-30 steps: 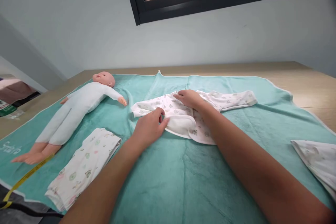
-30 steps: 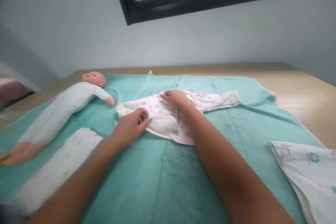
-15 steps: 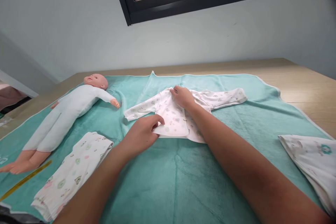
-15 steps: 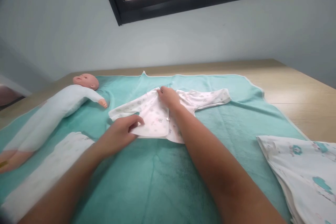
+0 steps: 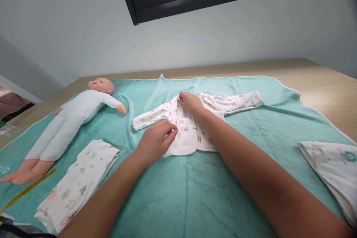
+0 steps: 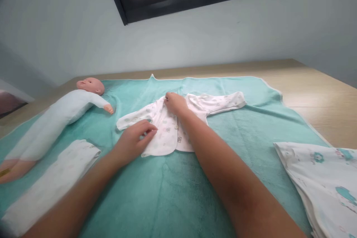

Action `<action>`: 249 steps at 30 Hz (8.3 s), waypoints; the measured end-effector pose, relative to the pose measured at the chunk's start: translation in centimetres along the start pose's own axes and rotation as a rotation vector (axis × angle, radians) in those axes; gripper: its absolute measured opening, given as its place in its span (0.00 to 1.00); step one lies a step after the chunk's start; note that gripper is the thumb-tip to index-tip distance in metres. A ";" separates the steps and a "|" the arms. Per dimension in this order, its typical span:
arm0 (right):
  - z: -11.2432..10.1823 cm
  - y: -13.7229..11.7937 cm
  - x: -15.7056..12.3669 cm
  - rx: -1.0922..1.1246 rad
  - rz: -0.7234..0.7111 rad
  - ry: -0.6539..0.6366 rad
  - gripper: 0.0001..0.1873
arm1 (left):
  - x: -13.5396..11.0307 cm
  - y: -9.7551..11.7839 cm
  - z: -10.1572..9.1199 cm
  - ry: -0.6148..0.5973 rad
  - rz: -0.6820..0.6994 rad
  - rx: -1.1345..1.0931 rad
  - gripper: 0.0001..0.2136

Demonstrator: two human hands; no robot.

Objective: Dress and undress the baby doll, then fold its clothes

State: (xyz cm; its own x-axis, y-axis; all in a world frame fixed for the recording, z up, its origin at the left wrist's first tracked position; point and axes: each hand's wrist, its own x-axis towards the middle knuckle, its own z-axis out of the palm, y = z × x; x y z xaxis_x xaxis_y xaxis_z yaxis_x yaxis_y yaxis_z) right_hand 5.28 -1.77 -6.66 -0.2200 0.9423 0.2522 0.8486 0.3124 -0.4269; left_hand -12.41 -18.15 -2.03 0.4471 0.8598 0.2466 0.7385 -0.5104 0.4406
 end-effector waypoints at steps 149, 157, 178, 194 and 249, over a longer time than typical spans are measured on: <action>0.9 -5.1 -2.3 -0.137 -0.091 -0.318 0.45 | 4.5 -14.1 -2.4 0.752 -0.829 0.096 0.10; 1.1 -5.0 -2.2 -0.159 -0.079 -0.355 0.47 | 5.1 -14.9 -2.2 1.011 -0.798 -0.583 0.08; -1.3 -1.4 -0.5 0.843 0.228 -0.088 0.30 | 5.7 -5.7 -2.6 0.556 -0.542 -0.645 0.15; -1.1 0.3 -0.1 1.305 0.332 -0.042 0.24 | 5.5 -7.5 -3.6 0.957 -0.709 -0.975 0.08; -0.6 1.2 1.7 -0.026 0.124 0.041 0.22 | 6.9 -2.6 5.3 0.175 -0.078 0.059 0.19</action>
State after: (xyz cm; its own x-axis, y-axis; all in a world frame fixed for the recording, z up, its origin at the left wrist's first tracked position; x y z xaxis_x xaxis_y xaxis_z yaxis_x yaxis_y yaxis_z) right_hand 6.24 0.19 -6.23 -0.0929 0.9677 0.2343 0.8806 0.1896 -0.4342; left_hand -8.58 -10.94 -6.04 0.2967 0.8835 0.3624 0.7978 -0.4379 0.4144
